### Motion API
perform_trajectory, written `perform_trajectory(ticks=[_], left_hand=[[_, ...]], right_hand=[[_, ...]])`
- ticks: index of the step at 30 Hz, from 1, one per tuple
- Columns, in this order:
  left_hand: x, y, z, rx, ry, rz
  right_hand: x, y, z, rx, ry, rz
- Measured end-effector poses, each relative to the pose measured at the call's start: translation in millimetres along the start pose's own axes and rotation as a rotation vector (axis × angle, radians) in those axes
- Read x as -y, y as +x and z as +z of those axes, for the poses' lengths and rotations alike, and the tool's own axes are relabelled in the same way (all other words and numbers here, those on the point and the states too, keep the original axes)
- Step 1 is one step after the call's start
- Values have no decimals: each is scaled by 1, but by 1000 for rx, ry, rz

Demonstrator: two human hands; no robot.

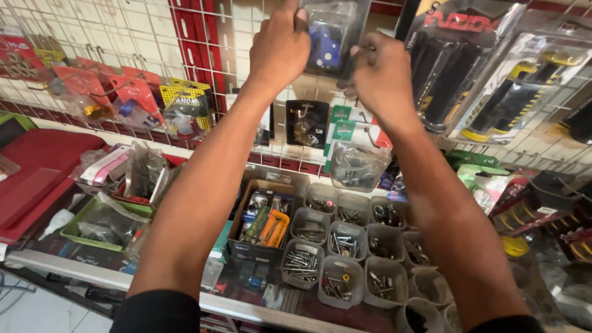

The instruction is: The person picks up packaged small items, such as fidget spinners and tools, from a glass display counter and places them onto a wall-mounted wire rack. The person repeatedly moves between the counter and the wall, handling items one by one to arrange them on the display hooks.

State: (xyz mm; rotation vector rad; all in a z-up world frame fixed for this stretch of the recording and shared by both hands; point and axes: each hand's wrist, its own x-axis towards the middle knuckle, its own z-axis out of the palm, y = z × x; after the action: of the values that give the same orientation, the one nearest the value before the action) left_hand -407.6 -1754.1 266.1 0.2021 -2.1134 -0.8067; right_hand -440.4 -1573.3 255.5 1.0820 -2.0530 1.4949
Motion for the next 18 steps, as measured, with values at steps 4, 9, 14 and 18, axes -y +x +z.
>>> perform_trajectory(ticks=[4,9,14,18], left_hand=[[5,8,14,-48,41,6],[13,14,24,-181,84,119],[11,10,19,-324,171,285],[8,14,22,-363,189,576]], right_hand=[[4,-14,5,-136,-544,-260],[12,-28,12,-108,-790,-476],[5,-10,18,-36,-997,-650],[-5,0,21,-57,-1085,-698]])
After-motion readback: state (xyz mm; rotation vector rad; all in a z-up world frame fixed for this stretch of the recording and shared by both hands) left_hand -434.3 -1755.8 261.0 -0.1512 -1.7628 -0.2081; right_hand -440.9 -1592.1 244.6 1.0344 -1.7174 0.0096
